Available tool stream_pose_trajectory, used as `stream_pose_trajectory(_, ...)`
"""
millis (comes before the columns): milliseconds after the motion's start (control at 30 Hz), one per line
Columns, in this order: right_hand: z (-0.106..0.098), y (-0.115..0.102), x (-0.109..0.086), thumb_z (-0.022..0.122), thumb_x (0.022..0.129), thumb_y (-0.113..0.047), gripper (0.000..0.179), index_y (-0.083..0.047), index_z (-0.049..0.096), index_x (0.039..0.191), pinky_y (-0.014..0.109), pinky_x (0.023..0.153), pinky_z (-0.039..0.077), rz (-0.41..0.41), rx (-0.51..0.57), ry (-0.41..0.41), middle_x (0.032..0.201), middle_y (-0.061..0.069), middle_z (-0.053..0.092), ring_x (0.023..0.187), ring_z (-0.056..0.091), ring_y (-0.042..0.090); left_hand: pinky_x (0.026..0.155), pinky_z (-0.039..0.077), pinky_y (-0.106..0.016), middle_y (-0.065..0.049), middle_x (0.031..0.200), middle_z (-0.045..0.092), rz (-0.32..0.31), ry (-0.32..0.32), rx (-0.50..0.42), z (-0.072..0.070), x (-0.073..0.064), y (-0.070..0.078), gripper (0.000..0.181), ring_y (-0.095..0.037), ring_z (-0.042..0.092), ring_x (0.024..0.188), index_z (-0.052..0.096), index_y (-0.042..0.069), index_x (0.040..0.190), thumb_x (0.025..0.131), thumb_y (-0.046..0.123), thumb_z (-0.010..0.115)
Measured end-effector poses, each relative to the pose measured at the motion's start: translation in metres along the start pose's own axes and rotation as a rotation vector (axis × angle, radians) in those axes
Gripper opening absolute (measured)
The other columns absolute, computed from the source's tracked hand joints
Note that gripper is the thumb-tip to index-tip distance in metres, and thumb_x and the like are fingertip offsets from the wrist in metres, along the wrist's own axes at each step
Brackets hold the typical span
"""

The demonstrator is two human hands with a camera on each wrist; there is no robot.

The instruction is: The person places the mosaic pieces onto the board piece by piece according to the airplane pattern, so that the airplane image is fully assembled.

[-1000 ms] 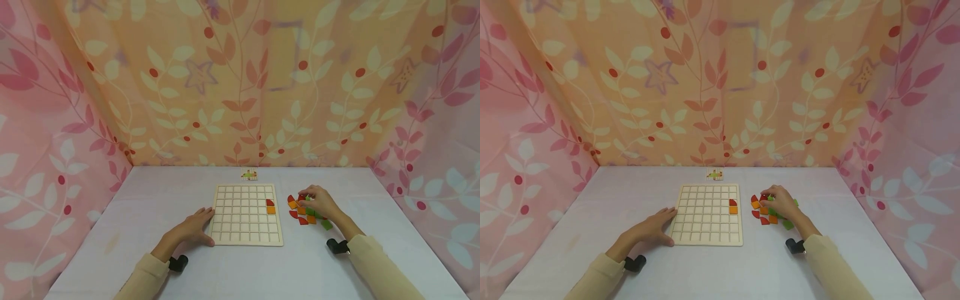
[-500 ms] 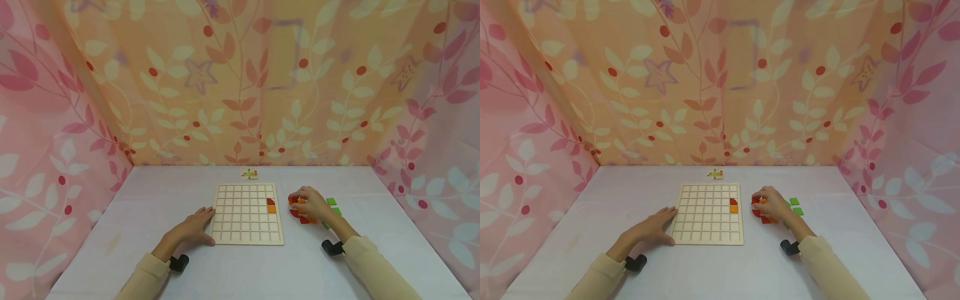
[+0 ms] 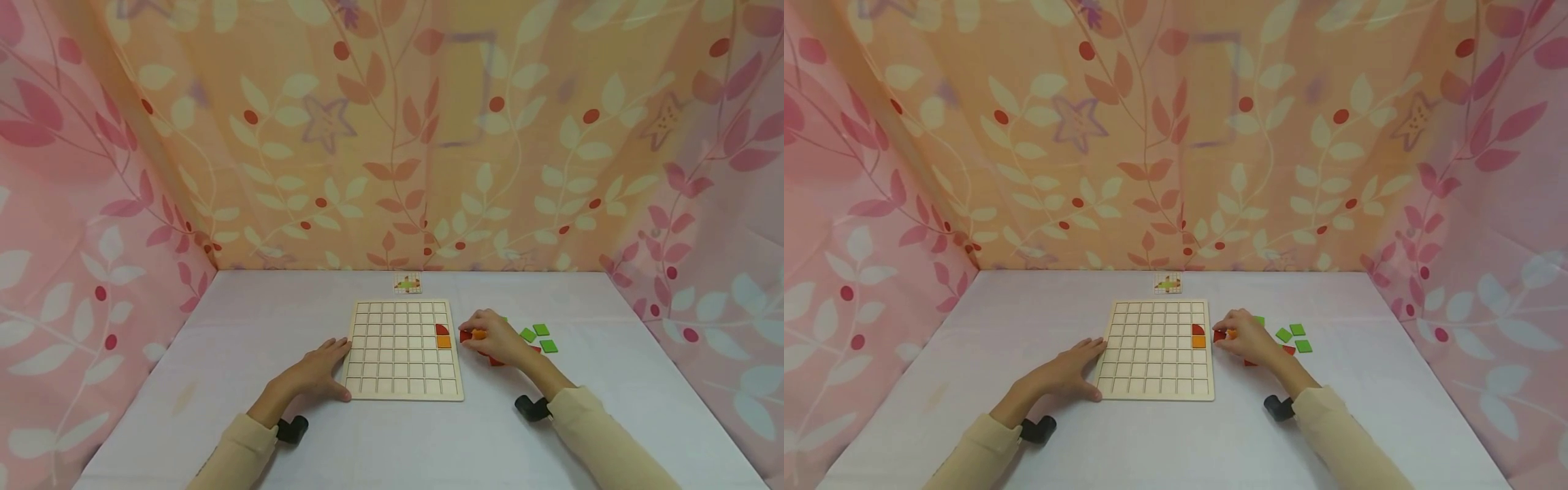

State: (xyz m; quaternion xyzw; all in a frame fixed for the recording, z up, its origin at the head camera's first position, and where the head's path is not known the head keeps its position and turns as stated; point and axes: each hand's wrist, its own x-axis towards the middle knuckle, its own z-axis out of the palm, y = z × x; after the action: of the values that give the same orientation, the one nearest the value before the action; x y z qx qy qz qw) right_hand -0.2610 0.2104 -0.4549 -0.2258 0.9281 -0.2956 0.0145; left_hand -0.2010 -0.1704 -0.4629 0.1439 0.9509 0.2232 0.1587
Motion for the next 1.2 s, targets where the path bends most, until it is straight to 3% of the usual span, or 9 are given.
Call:
stream_pose_trajectory(267,0.008,-0.008,0.004,0.077,0.081,-0.016,0.024,-0.012,0.076,0.105,0.025,0.072,0.043,-0.061,-0.053,-0.025,0.092,-0.004,0.063,0.088,0.048,0.016,0.115,0.022,-0.063,-0.016,0.159,0.029,0.004,0.0,-0.006,-0.001,-0.001,0.001,0.105,-0.04,0.019,0.149,0.034,0.002,0.15,0.067,0.034,0.088)
stream_pose_trajectory(633,0.02,-0.016,0.007,0.077,0.081,-0.021,0.022,-0.014,0.077,0.102,0.026,0.075,0.044,-0.095,-0.115,-0.094,0.091,-0.007,0.061,0.092,0.047,0.014,0.116,0.022,-0.061,-0.016,0.16,0.029,-0.002,-0.004,-0.015,-0.001,-0.003,0.001,0.104,-0.04,0.018,0.15,0.034,0.002,0.15,0.067,0.035,0.088)
stream_pose_trajectory(933,0.029,-0.015,0.009,0.08,0.077,-0.021,0.022,-0.011,0.076,0.096,0.025,0.07,0.041,-0.248,-0.222,-0.067,0.087,-0.004,0.06,0.083,0.045,0.011,0.116,0.022,-0.061,-0.016,0.159,0.03,0.001,0.0,-0.008,0.0,-0.002,0.001,0.104,-0.039,0.018,0.15,0.034,0.002,0.15,0.067,0.035,0.088)
stream_pose_trajectory(1200,0.029,-0.022,0.011,0.079,0.08,-0.027,0.024,-0.015,0.077,0.101,0.023,0.069,0.041,-0.221,-0.261,-0.13,0.09,-0.004,0.058,0.084,0.045,0.011,0.117,0.022,-0.06,-0.014,0.16,0.029,0.002,0.002,-0.004,0.0,0.0,0.0,0.103,-0.038,0.018,0.15,0.034,0.004,0.15,0.068,0.035,0.087)
